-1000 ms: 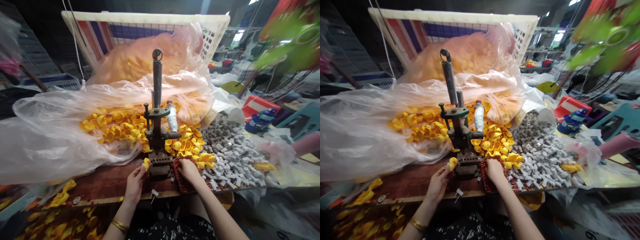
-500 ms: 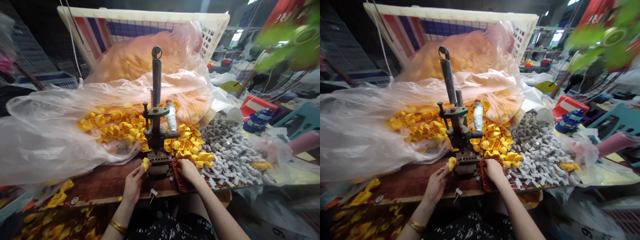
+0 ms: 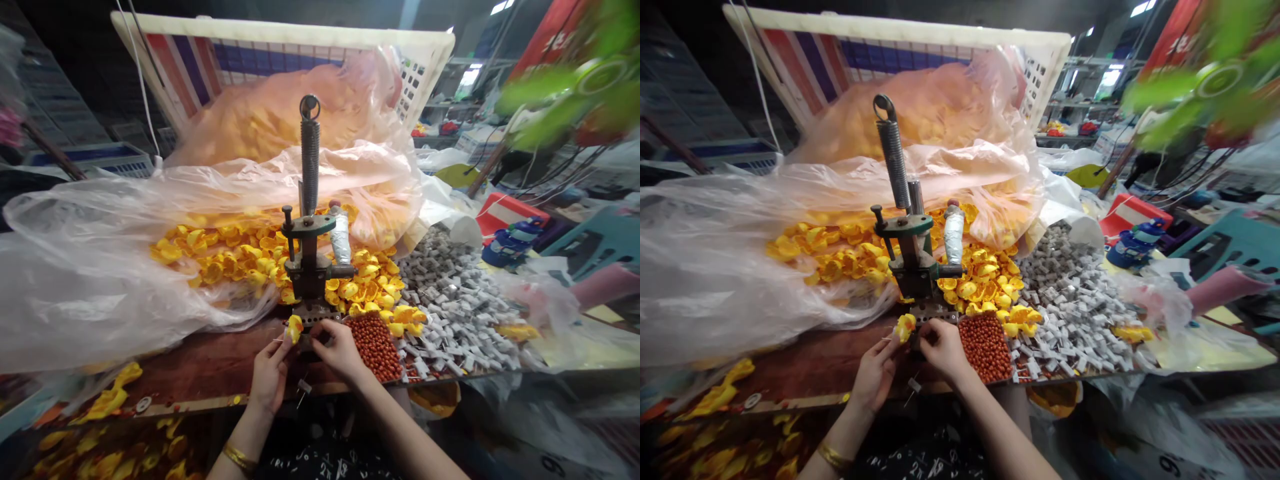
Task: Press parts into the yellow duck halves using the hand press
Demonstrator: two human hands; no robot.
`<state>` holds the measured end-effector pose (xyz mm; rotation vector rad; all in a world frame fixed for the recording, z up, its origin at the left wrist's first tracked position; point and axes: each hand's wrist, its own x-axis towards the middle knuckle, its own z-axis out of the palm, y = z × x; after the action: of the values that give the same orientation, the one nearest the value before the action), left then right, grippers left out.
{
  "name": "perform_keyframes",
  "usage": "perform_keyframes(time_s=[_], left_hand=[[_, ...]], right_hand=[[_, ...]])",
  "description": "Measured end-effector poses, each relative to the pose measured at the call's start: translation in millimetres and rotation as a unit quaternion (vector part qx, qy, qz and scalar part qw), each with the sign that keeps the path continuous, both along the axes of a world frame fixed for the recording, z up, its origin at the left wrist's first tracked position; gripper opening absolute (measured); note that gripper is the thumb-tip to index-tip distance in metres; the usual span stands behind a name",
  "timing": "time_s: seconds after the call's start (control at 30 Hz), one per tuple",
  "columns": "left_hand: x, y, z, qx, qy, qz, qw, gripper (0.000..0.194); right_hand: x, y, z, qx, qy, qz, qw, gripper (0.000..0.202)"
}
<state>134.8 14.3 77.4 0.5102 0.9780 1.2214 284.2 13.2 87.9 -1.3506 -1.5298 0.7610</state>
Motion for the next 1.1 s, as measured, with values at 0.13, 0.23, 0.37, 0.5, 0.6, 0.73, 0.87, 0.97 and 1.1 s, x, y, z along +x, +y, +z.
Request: perform_keyframes(time_s=[0.13, 0.23, 0.37, 0.5, 0.6, 0.73, 0.87, 0.97, 1.1], left_hand=[[1, -2, 3.7, 0.016, -0.001, -0.015, 1.000, 0.032], [2, -2, 4.9, 0.018, 0.001, -0.022, 1.000, 0.033], [-1, -2, 4.2, 0.028, 0.016, -0.043, 0.999, 0.035], [-8, 4, 2.3, 0.044, 0.056, -0.067, 0.995, 0.040], [-8, 18, -2.1, 0.089, 0.148, -0.061, 0.983, 0.043], [1, 43, -11.0, 0.197, 0.308, -0.050, 0.929, 0.030], [4, 62, -14.1, 0.270, 0.408, -0.120, 0.864, 0.027], [0, 71, -8.6, 0.318, 0.433, -0.190, 0.822, 0.022], [-4, 82, 2.4, 0.356, 0.437, -0.257, 0.785, 0.013]], right_hand=[[-9, 2, -1.9, 0.021, -0.033, 0.000, 0.999, 0.008], [-9, 2, 0.2, 0.027, -0.044, 0.006, 0.999, 0.008], [-6, -2, 0.2, 0.019, -0.036, 0.016, 0.999, 0.007], [0, 5, -1.2, -0.001, -0.123, 0.007, 0.992, 0.004], [0, 24, -2.6, -0.002, -0.258, -0.015, 0.966, 0.007], [-3, 47, -8.3, -0.058, -0.320, -0.049, 0.944, 0.007], [26, 46, -7.7, -0.055, -0.271, -0.110, 0.955, 0.013], [70, 54, 9.6, 0.009, -0.197, -0.186, 0.963, 0.019], [105, 109, 58.0, 0.211, -0.021, -0.194, 0.958, 0.026]])
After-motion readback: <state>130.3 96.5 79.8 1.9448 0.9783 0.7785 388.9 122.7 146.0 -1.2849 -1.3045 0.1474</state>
